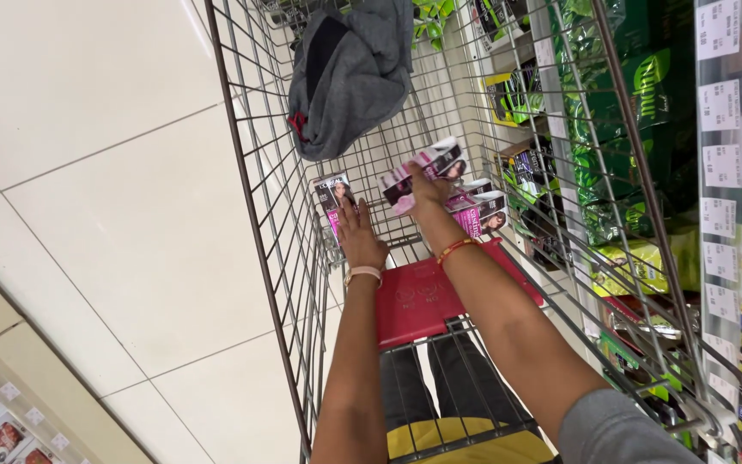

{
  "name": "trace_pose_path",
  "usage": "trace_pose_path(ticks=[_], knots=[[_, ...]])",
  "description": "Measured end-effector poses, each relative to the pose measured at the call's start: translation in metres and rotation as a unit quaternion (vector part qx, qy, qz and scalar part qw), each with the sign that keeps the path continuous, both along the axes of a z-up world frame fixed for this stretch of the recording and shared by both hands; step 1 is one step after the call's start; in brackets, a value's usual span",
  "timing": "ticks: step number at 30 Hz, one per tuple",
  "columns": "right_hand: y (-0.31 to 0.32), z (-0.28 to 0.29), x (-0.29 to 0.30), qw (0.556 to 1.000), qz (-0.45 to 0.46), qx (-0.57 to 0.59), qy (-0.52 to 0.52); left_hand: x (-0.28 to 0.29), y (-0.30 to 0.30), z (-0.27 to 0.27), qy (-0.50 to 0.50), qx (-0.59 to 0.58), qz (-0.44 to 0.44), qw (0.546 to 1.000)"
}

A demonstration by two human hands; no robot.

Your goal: Selecting several boxes of hair dye from a retail shelf and placing them into a shopping cart.

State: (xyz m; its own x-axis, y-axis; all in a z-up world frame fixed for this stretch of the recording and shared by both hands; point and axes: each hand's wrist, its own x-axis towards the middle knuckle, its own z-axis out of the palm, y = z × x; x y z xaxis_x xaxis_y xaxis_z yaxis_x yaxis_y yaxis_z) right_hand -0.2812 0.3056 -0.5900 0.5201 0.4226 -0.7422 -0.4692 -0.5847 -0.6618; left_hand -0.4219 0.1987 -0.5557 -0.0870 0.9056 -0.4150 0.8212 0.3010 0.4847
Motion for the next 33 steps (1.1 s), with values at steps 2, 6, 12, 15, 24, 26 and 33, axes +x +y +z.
trace_pose_path(ticks=[2,6,12,15,24,26,33], knots=[[0.015,0.037,0.006,0.995,-0.001,-0.101,0.014,-0.002,0.007,0.017,-0.009,0.005,-0.032,0.999],[0.031,0.04,0.026,0.963,0.009,-0.269,-0.01,0.007,0.011,-0.009,-0.118,0.023,-0.09,0.989],[0.024,-0.037,0.087,0.808,0.36,-0.259,-0.387,0.046,0.035,-0.063,-0.309,-0.027,0.041,0.95],[0.024,0.029,0.085,0.73,0.465,-0.299,-0.402,0.062,0.047,-0.093,-0.341,0.044,0.058,0.937],[0.026,0.063,0.106,0.597,0.644,-0.086,-0.47,0.086,0.026,-0.121,-0.389,0.02,0.072,0.918],[0.025,0.055,0.108,0.543,0.659,-0.066,-0.516,0.089,0.029,-0.103,-0.426,-0.02,0.117,0.897],[0.04,0.029,0.116,0.529,0.683,-0.023,-0.503,0.102,0.047,-0.108,-0.533,-0.113,0.285,0.789]])
